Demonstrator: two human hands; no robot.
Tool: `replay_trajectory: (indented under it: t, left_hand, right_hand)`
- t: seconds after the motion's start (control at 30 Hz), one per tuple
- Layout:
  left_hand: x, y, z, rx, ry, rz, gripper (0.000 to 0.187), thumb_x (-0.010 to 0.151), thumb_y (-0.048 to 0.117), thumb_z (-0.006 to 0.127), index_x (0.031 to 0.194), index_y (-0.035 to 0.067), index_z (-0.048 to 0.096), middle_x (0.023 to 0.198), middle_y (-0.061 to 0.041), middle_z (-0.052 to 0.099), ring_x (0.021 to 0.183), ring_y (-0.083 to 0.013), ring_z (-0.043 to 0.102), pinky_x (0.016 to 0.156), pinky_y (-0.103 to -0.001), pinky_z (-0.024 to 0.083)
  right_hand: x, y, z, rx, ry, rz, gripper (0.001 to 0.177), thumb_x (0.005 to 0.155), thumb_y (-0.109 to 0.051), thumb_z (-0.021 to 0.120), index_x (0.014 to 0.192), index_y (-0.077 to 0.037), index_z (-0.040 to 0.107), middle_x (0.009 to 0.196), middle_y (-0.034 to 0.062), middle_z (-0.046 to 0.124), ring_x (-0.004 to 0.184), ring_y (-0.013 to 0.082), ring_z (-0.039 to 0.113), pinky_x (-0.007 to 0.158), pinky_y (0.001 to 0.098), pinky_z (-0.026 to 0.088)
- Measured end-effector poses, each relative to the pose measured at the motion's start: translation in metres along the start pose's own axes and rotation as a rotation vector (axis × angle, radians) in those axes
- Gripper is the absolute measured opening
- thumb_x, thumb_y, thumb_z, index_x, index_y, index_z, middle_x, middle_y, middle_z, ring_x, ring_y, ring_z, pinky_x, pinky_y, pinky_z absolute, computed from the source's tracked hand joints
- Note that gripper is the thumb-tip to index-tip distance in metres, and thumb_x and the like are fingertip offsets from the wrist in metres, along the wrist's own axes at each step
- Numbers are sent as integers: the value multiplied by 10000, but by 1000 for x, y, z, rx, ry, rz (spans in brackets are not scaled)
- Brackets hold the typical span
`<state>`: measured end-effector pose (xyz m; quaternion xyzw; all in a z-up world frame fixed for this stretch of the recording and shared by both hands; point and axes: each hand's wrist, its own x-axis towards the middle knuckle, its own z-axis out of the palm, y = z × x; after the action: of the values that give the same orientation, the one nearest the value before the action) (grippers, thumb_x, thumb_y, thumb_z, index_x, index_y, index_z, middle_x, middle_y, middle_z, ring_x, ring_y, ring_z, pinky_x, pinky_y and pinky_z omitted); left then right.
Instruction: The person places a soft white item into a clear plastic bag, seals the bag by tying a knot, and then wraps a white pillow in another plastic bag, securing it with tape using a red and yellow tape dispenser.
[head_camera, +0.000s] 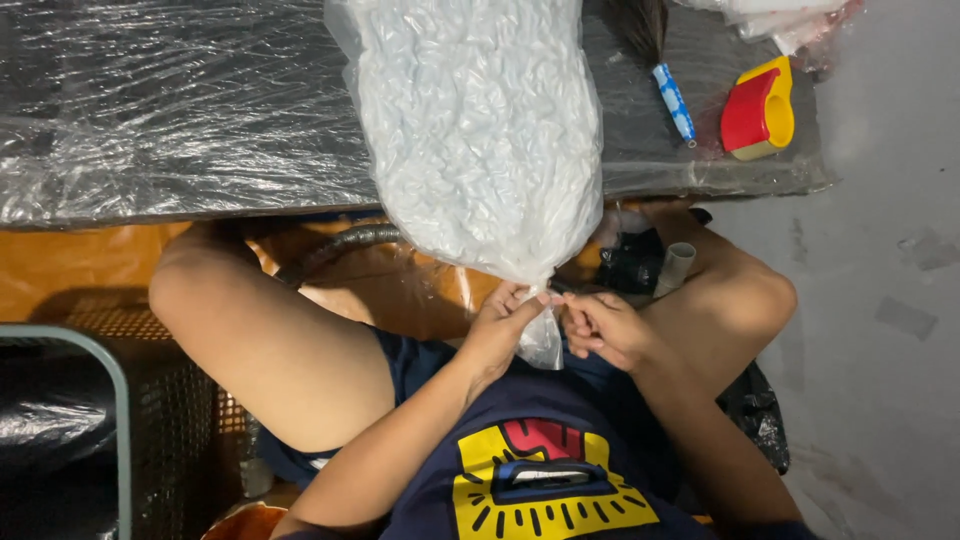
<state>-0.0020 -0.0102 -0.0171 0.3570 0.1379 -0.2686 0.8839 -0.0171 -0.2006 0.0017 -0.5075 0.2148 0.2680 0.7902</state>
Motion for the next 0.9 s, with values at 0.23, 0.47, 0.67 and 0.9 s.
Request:
replay_trajectory:
  t: [0.23, 0.47, 0.67, 0.9]
  left_hand:
    - [-5, 6, 1, 241, 28, 136, 219, 946, 127, 720, 1120, 9, 660, 884, -32, 694, 793, -94, 679, 686, -235, 614]
    - [-13, 30, 5, 559, -5, 245, 178, 962, 169, 695, 1079, 35, 702, 814, -53, 703, 780, -90, 616, 680, -291, 575]
    - [-17, 26, -2, 839, 41, 328, 245, 974, 326, 686, 1112, 140, 766, 867, -130, 742, 807, -168, 659, 719, -364, 543]
    - [-18, 22, -10, 964, 66, 338, 285, 1017, 344, 620, 1118, 102, 732, 962, -208, 692, 953, -429, 680, 811, -464, 538]
  right_hand:
    - [-6, -7, 27, -1061, 479, -487, 277, 1043, -332, 577, 1120, -127, 747, 864, 99, 745, 861, 257, 722, 847, 391, 566]
    - [12, 3, 13, -708, 185, -507, 150, 943, -116, 717, 1074, -45, 698, 991, 102, 806, 743, 109, 710, 762, 320, 612]
    - [43, 17, -9, -584, 147, -409, 185, 937, -127, 748, 1082, -41, 675, 1045, 93, 746, 944, 162, 689, 919, 413, 571]
    - [41, 29, 16, -530, 159, -421, 123, 946, -113, 726, 1058, -78, 688, 980, 11, 705, 1004, 129, 648, 979, 373, 520]
